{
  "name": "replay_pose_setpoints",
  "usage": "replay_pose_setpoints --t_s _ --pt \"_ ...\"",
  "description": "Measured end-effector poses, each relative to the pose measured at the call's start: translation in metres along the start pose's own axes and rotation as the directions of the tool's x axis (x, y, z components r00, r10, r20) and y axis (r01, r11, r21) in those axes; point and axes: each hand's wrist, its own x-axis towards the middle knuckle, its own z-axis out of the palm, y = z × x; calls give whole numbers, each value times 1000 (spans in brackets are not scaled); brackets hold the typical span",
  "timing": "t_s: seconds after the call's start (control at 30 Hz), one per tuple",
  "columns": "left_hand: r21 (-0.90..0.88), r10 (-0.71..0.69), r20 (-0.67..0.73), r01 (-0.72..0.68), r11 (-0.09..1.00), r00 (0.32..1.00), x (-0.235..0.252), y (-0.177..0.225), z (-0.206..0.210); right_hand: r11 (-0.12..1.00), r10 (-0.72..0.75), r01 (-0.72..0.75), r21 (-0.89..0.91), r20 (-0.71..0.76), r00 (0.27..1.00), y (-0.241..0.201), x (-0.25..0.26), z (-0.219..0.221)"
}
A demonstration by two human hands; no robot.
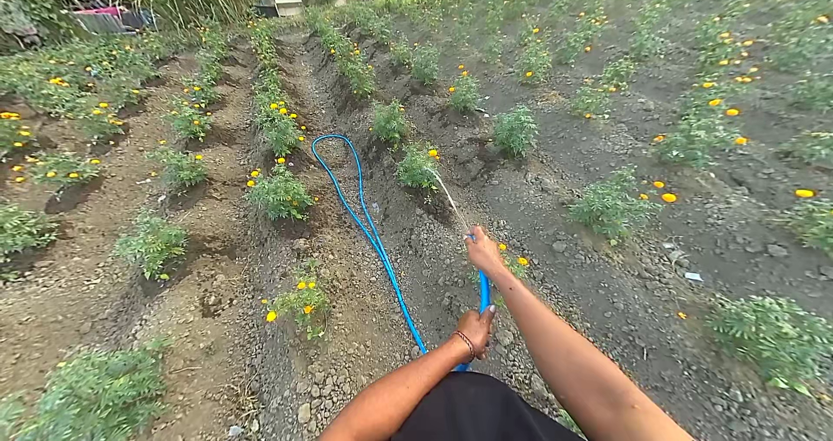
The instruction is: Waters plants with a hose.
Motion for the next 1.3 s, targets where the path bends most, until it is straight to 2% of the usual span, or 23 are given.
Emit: replay_pose_setpoints --t_s 0.6,0.93,1.3 --pt "15 -19 0 19 1000 1000 -2 -4 -1 1000 -15 16 25 -16 1000 6 -1 7" --pt "68 -92 54 88 994 994 4 -8 12 987 156 -158 29 68 985 40 2 11" --pt "86 -104 81 97 991 991 9 -6 16 986 165 -165 6 42 985 48 2 4"
